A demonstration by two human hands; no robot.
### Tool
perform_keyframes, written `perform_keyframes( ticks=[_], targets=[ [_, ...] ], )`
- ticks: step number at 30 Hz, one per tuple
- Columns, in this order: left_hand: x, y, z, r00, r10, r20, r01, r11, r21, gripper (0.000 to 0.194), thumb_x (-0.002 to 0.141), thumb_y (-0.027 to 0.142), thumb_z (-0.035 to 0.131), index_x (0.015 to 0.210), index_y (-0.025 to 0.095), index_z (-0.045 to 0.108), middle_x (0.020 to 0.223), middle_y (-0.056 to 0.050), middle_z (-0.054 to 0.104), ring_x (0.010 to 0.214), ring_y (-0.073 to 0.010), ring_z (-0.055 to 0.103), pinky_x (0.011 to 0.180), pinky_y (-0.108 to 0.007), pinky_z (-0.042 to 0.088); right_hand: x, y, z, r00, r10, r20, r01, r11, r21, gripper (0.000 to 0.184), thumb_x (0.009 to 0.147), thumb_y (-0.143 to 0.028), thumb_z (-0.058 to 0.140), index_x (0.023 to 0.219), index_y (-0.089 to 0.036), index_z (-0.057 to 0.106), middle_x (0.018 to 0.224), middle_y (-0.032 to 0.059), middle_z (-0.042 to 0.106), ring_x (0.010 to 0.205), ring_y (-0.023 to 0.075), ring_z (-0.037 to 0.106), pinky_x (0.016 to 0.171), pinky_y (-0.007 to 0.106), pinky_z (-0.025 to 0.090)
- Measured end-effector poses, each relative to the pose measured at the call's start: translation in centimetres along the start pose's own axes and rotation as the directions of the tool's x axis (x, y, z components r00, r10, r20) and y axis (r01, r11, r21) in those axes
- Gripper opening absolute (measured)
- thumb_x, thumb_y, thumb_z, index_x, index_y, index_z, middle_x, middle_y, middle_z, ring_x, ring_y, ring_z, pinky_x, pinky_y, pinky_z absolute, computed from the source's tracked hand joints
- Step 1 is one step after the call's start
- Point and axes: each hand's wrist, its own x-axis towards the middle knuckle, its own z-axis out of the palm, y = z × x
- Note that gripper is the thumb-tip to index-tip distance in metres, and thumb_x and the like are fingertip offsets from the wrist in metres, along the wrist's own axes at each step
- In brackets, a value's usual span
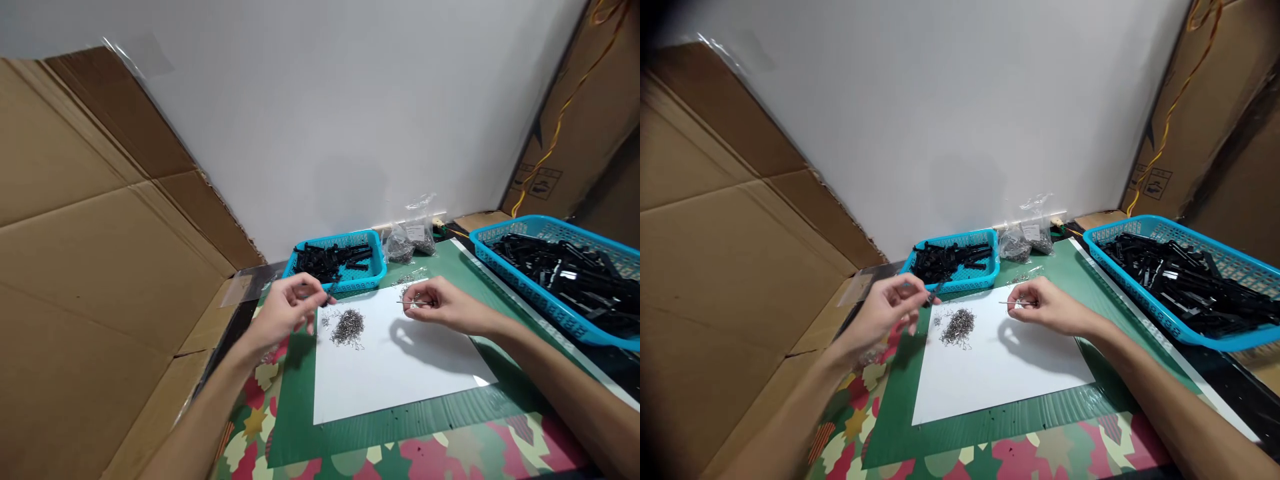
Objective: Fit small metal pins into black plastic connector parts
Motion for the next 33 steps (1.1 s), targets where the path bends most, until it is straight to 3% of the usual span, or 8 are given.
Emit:
perform_keyframes(
  ticks=[4,7,9,12,15,18,24,33],
  targets=[
    [-2.0,-2.4,5.1,0.990,-0.006,0.139,0.029,0.987,-0.161,0.038,0.093,0.052,0.078,0.106,0.019,0.065,0.100,-0.005,0.070,0.052,-0.0084,0.060,0.043,-0.020,0.040,0.3,-0.3,1.0,0.999,0.005,0.045,-0.012,0.987,0.161,0.029,0.094,-0.045,0.073,0.096,-0.016,0.068,0.063,-0.0077,0.041,0.059,0.0107,0.030,0.055,0.026,0.021],
    [-2.5,-4.6,8.1,0.983,0.018,0.183,0.051,0.930,-0.365,0.036,0.100,0.056,0.069,0.111,0.024,0.055,0.085,0.004,0.056,0.045,-0.0036,0.039,0.041,-0.018,0.025,0.5,-0.3,1.7,0.996,0.025,0.091,-0.046,0.971,0.234,0.032,0.091,-0.047,0.078,0.094,-0.017,0.068,0.060,-0.0089,0.039,0.057,0.0099,0.027,0.054,0.027,0.017],
    [-2.6,-5.7,9.3,0.975,0.018,0.220,0.083,0.894,-0.440,0.032,0.105,0.056,0.063,0.108,0.025,0.053,0.070,0.009,0.042,0.045,-0.0054,0.027,0.042,-0.019,0.018,0.6,-0.3,2.2,0.993,0.036,0.114,-0.065,0.962,0.264,0.033,0.089,-0.047,0.081,0.094,-0.017,0.068,0.060,-0.0091,0.040,0.057,0.0096,0.026,0.053,0.026,0.017],
    [-2.9,-6.3,9.8,0.982,0.013,0.188,0.068,0.906,-0.418,0.030,0.106,0.054,0.061,0.105,0.024,0.058,0.066,0.009,0.033,0.050,-0.0089,0.027,0.045,-0.021,0.019,0.6,-0.3,3.2,0.990,0.045,0.137,-0.082,0.957,0.279,0.032,0.089,-0.046,0.081,0.095,-0.016,0.071,0.062,-0.0072,0.047,0.058,0.0097,0.031,0.054,0.025,0.020],
    [-3.5,-6.0,9.7,0.994,0.073,0.084,-0.050,0.966,-0.254,0.026,0.108,0.049,0.060,0.106,0.023,0.065,0.085,0.001,0.053,0.070,-0.0122,0.047,0.060,-0.024,0.037,0.4,-0.5,4.2,0.983,0.062,0.173,-0.109,0.955,0.276,0.028,0.092,-0.042,0.078,0.095,-0.015,0.074,0.068,-0.0034,0.058,0.060,0.0101,0.039,0.056,0.024,0.026],
    [-4.2,-5.5,9.7,0.988,0.130,0.084,-0.122,0.988,-0.099,0.024,0.108,0.045,0.060,0.106,0.023,0.068,0.101,-0.002,0.058,0.082,-0.0153,0.053,0.074,-0.027,0.043,0.3,-0.7,5.2,0.979,0.081,0.189,-0.127,0.960,0.249,0.022,0.092,-0.037,0.077,0.095,-0.015,0.076,0.071,-0.0021,0.062,0.061,0.0106,0.043,0.057,0.024,0.028],
    [-4.8,-5.8,10.2,0.975,0.130,0.178,-0.134,0.991,0.007,0.020,0.110,0.040,0.056,0.106,0.022,0.066,0.104,-0.003,0.059,0.076,-0.0153,0.052,0.069,-0.029,0.042,0.1,-0.7,5.9,0.979,0.125,0.163,-0.150,0.977,0.150,0.020,0.092,-0.035,0.077,0.091,-0.016,0.076,0.065,-0.0048,0.051,0.061,0.0110,0.037,0.057,0.025,0.027],
    [-4.6,-6.1,10.6,0.991,0.092,0.101,-0.093,0.996,0.000,0.019,0.112,0.037,0.054,0.106,0.023,0.065,0.104,-0.001,0.062,0.079,-0.0146,0.054,0.070,-0.028,0.041,0.2,-0.2,6.7,0.989,0.146,0.035,-0.150,0.961,0.234,0.030,0.091,-0.048,0.080,0.095,-0.018,0.077,0.062,-0.0068,0.041,0.059,0.0117,0.031,0.055,0.027,0.022]
  ],
)
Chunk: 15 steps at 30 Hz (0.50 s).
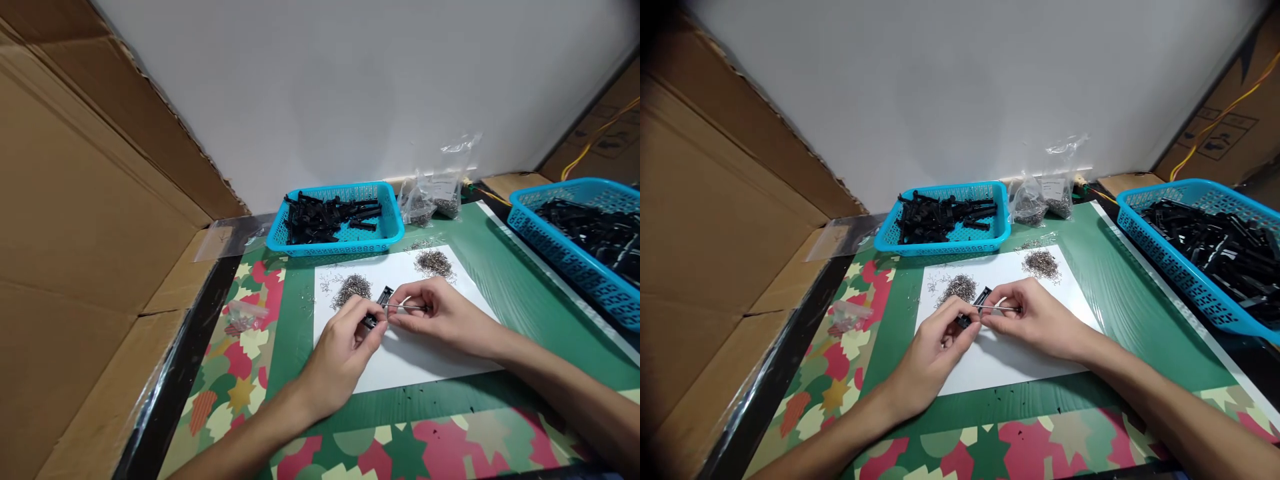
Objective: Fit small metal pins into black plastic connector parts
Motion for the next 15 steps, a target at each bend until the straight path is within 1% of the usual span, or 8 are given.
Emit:
perform_keyframes(
  ticks=[3,5,7,9,12,15],
  targets=[
    [0.03,-0.24,0.02,0.998,-0.050,-0.039,0.048,0.997,-0.068,0.021,0.111,0.041,0.055,0.106,0.023,0.063,0.099,0.000,0.062,0.077,-0.0149,0.053,0.069,-0.028,0.040,0.04,-0.02,0.33,0.999,-0.008,-0.036,0.008,1.000,0.001,0.030,0.090,-0.048,0.081,0.094,-0.019,0.079,0.064,-0.0052,0.045,0.061,0.0123,0.034,0.056,0.027,0.024],
    [0.03,-0.38,0.02,0.998,-0.059,-0.036,0.056,0.995,-0.087,0.022,0.111,0.043,0.056,0.106,0.023,0.063,0.096,0.001,0.061,0.075,-0.0149,0.052,0.068,-0.028,0.039,0.04,-0.14,0.46,0.998,-0.017,-0.063,0.016,1.000,-0.018,0.030,0.090,-0.049,0.081,0.092,-0.019,0.080,0.062,-0.0057,0.040,0.061,0.0123,0.032,0.056,0.028,0.023],
    [0.02,-0.46,0.04,0.999,-0.049,-0.021,0.047,0.996,-0.079,0.021,0.111,0.042,0.055,0.106,0.023,0.063,0.096,0.001,0.061,0.076,-0.0147,0.052,0.068,-0.028,0.039,0.02,-0.26,0.52,0.997,-0.022,-0.080,0.019,0.999,-0.035,0.032,0.089,-0.051,0.081,0.091,-0.018,0.081,0.060,-0.0065,0.035,0.060,0.0122,0.028,0.056,0.028,0.022],
    [0.03,-0.47,0.06,0.999,-0.032,-0.016,0.031,0.997,-0.066,0.020,0.112,0.040,0.054,0.106,0.023,0.064,0.099,0.001,0.062,0.076,-0.0142,0.052,0.068,-0.028,0.040,-0.03,-0.36,0.56,0.997,-0.028,-0.078,0.024,0.999,-0.047,0.035,0.090,-0.053,0.080,0.091,-0.018,0.081,0.059,-0.0067,0.033,0.059,0.0122,0.027,0.055,0.028,0.022],
    [0.04,-0.45,0.11,1.000,-0.013,-0.011,0.012,0.998,-0.057,0.018,0.112,0.036,0.054,0.106,0.022,0.064,0.102,0.000,0.063,0.079,-0.0141,0.054,0.070,-0.027,0.041,-0.24,-0.44,0.75,0.996,-0.049,-0.074,0.043,0.996,-0.079,0.035,0.092,-0.052,0.076,0.092,-0.017,0.079,0.059,-0.0063,0.036,0.058,0.0121,0.029,0.054,0.027,0.023],
    [-0.02,-0.43,0.17,1.000,0.004,-0.015,-0.004,1.000,-0.030,0.016,0.111,0.033,0.055,0.105,0.021,0.065,0.102,0.000,0.063,0.082,-0.0146,0.056,0.072,-0.027,0.042,-0.62,-0.52,1.01,0.993,-0.095,-0.064,0.086,0.986,-0.140,0.028,0.096,-0.044,0.071,0.094,-0.017,0.076,0.060,-0.0054,0.040,0.058,0.0120,0.031,0.053,0.027,0.024]
  ],
)
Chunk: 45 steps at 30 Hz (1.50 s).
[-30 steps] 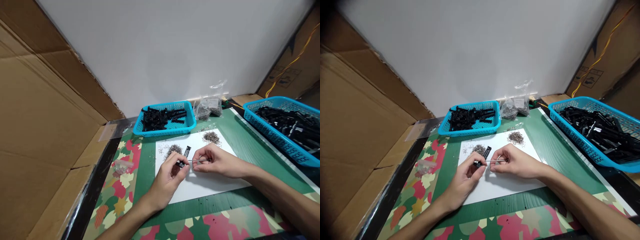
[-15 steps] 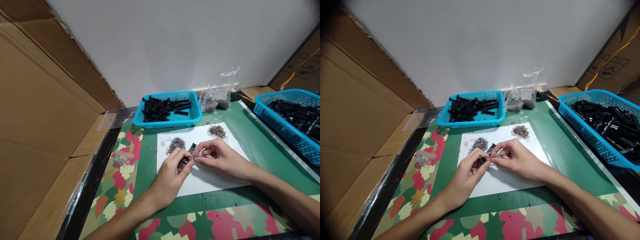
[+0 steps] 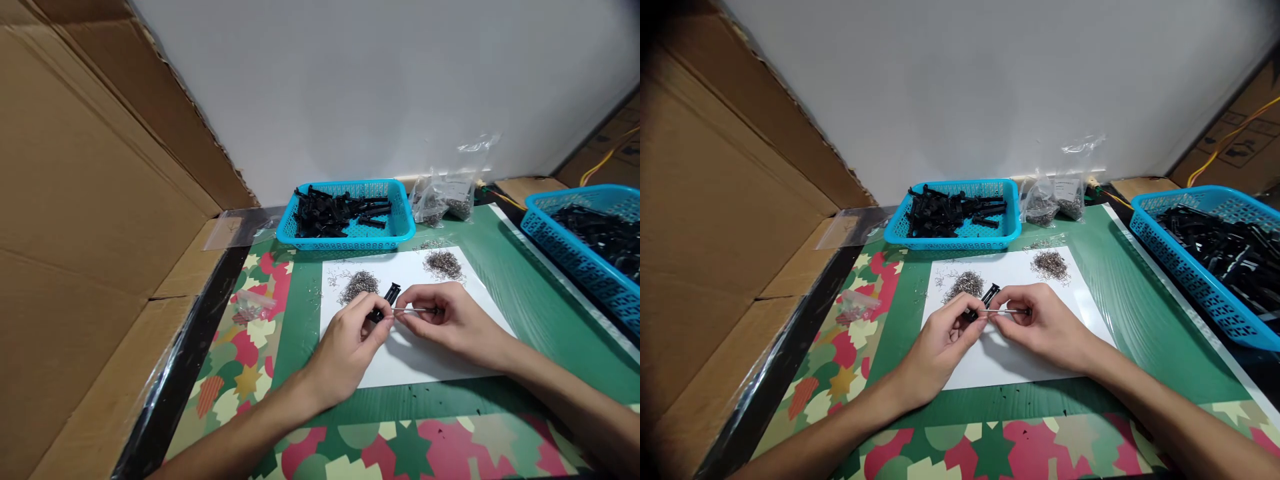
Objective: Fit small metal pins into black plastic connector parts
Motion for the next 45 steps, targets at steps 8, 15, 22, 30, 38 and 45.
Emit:
perform_keyframes(
  ticks=[8,15,22,30,38,45],
  targets=[
    [-0.2,0.8,-0.4,0.996,0.025,0.085,-0.032,0.996,0.082,0.016,0.111,0.034,0.055,0.110,0.023,0.066,0.104,0.001,0.064,0.080,-0.0134,0.056,0.073,-0.026,0.040,0.0,-0.3,-2.2,0.987,-0.015,-0.157,0.002,0.997,-0.080,0.018,0.087,-0.034,0.074,0.081,-0.017,0.075,0.057,-0.0075,0.031,0.055,0.0105,0.025,0.051,0.027,0.020],
    [-0.3,1.2,-0.4,0.984,-0.077,0.159,0.056,0.990,0.132,0.015,0.108,0.034,0.062,0.119,0.025,0.067,0.080,0.006,0.061,0.068,-0.0128,0.049,0.067,-0.026,0.036,0.2,0.4,-4.2,0.983,0.160,-0.093,-0.169,0.981,-0.098,0.016,0.079,-0.031,0.075,0.072,-0.017,0.071,0.056,-0.0074,0.032,0.055,0.0100,0.026,0.052,0.027,0.020],
    [-0.2,0.3,0.1,0.981,-0.111,0.160,0.133,0.982,-0.133,0.019,0.103,0.039,0.070,0.105,0.022,0.065,0.081,0.004,0.066,0.076,-0.0132,0.065,0.070,-0.025,0.047,0.5,0.9,-3.2,0.970,0.243,-0.024,-0.243,0.960,-0.137,0.016,0.077,-0.029,0.071,0.068,-0.016,0.070,0.060,-0.0015,0.056,0.056,0.0105,0.036,0.051,0.026,0.025],
    [-0.1,0.6,0.2,0.978,-0.106,0.178,0.113,0.993,-0.031,0.019,0.102,0.040,0.072,0.103,0.021,0.068,0.080,0.002,0.072,0.072,-0.0137,0.068,0.067,-0.024,0.051,0.7,0.3,-2.7,0.973,0.232,-0.020,-0.232,0.960,-0.156,0.014,0.076,-0.028,0.069,0.068,-0.017,0.069,0.069,0.0028,0.070,0.064,0.0138,0.052,0.056,0.026,0.035],
    [-0.2,0.5,0.3,0.981,-0.086,0.172,0.088,0.996,-0.009,0.019,0.102,0.040,0.073,0.102,0.022,0.068,0.082,0.000,0.076,0.076,-0.0160,0.075,0.069,-0.024,0.053,0.4,0.5,-2.6,0.983,0.171,-0.059,-0.181,0.923,-0.339,0.014,0.078,-0.029,0.066,0.072,-0.018,0.072,0.060,-0.0013,0.059,0.057,0.0123,0.040,0.053,0.028,0.028],
    [0.0,0.8,0.3,0.988,-0.015,0.151,-0.006,0.991,0.134,0.015,0.099,0.035,0.078,0.099,0.021,0.070,0.073,0.005,0.071,0.060,-0.0125,0.063,0.057,-0.022,0.043,0.1,0.1,-2.5,0.994,0.107,-0.038,-0.113,0.906,-0.408,0.016,0.079,-0.024,0.063,0.064,-0.020,0.064,0.054,-0.0059,0.039,0.055,0.0110,0.031,0.052,0.028,0.022]
  ],
)
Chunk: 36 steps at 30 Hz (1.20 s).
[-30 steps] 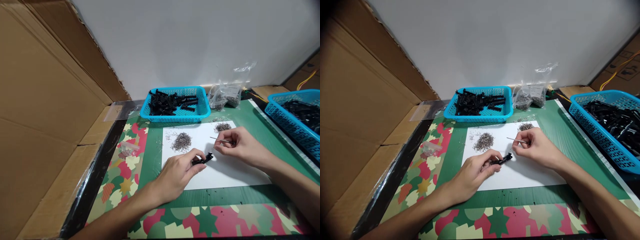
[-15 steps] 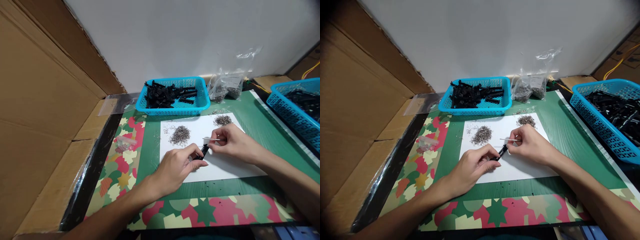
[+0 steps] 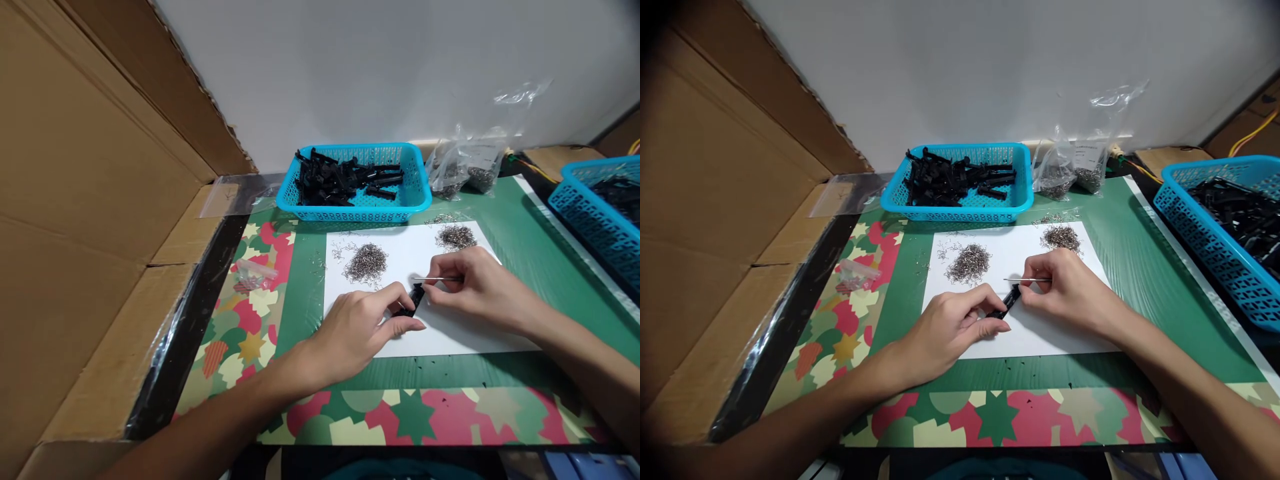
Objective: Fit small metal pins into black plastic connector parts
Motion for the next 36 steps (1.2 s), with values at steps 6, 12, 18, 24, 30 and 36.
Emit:
perform_keyframes(
  ticks=[6,12,18,24,30,36],
  targets=[
    [0.0,0.1,-0.2,1.000,0.002,0.014,-0.001,1.000,-0.012,0.016,0.101,0.036,0.076,0.100,0.021,0.070,0.068,0.006,0.067,0.057,-0.0118,0.060,0.057,-0.022,0.042,-0.2,0.4,-0.9,0.996,0.018,0.089,-0.020,1.000,0.019,0.023,0.089,-0.033,0.067,0.073,-0.019,0.075,0.057,-0.0023,0.050,0.057,0.0125,0.035,0.053,0.030,0.024],
    [-0.1,0.3,-0.3,0.999,0.027,0.017,-0.027,0.999,0.035,0.017,0.102,0.039,0.073,0.106,0.022,0.071,0.067,0.007,0.063,0.056,-0.0124,0.056,0.057,-0.023,0.039,-0.4,0.7,-1.8,0.998,0.030,0.063,-0.033,0.999,0.041,0.047,0.098,-0.058,0.065,0.075,-0.019,0.081,0.065,0.0031,0.064,0.061,0.0158,0.047,0.054,0.031,0.032],
    [0.0,0.3,-0.3,0.999,0.041,0.010,-0.041,0.998,0.037,0.017,0.103,0.039,0.072,0.109,0.023,0.070,0.068,0.007,0.058,0.058,-0.0123,0.052,0.059,-0.024,0.036,-0.3,1.4,-1.6,0.971,-0.107,-0.213,0.128,0.988,0.090,0.048,0.109,-0.059,0.049,0.108,-0.027,0.085,0.113,0.0084,0.075,0.105,0.0260,0.066,0.090,0.037,0.047],
    [0.0,0.4,-0.5,0.999,0.024,0.025,-0.024,0.999,0.020,0.018,0.105,0.040,0.067,0.108,0.023,0.068,0.065,0.008,0.050,0.056,-0.0121,0.047,0.055,-0.023,0.035,-0.2,1.4,-1.6,0.987,0.027,-0.157,0.003,0.982,0.187,0.063,0.105,-0.069,0.052,0.083,-0.020,0.083,0.065,0.0051,0.066,0.062,0.0175,0.058,0.066,0.034,0.047],
    [0.1,0.4,-0.5,1.000,0.013,0.023,-0.013,1.000,-0.002,0.017,0.104,0.041,0.066,0.107,0.024,0.068,0.064,0.008,0.048,0.055,-0.0122,0.046,0.056,-0.023,0.035,0.2,1.0,-1.6,1.000,0.003,0.030,-0.017,0.860,0.509,0.039,0.091,-0.055,0.081,0.093,-0.017,0.079,0.085,0.0095,0.080,0.078,0.0236,0.077,0.079,0.036,0.061],
    [0.1,0.3,-0.4,1.000,0.008,0.020,-0.007,1.000,-0.016,0.018,0.104,0.041,0.065,0.107,0.023,0.068,0.067,0.007,0.054,0.058,-0.0131,0.049,0.059,-0.023,0.037,-0.3,1.0,-1.8,0.997,-0.057,0.051,0.031,0.909,0.416,0.028,0.096,-0.046,0.078,0.101,-0.019,0.074,0.089,0.0066,0.077,0.084,0.0209,0.073,0.079,0.032,0.058]
  ],
)
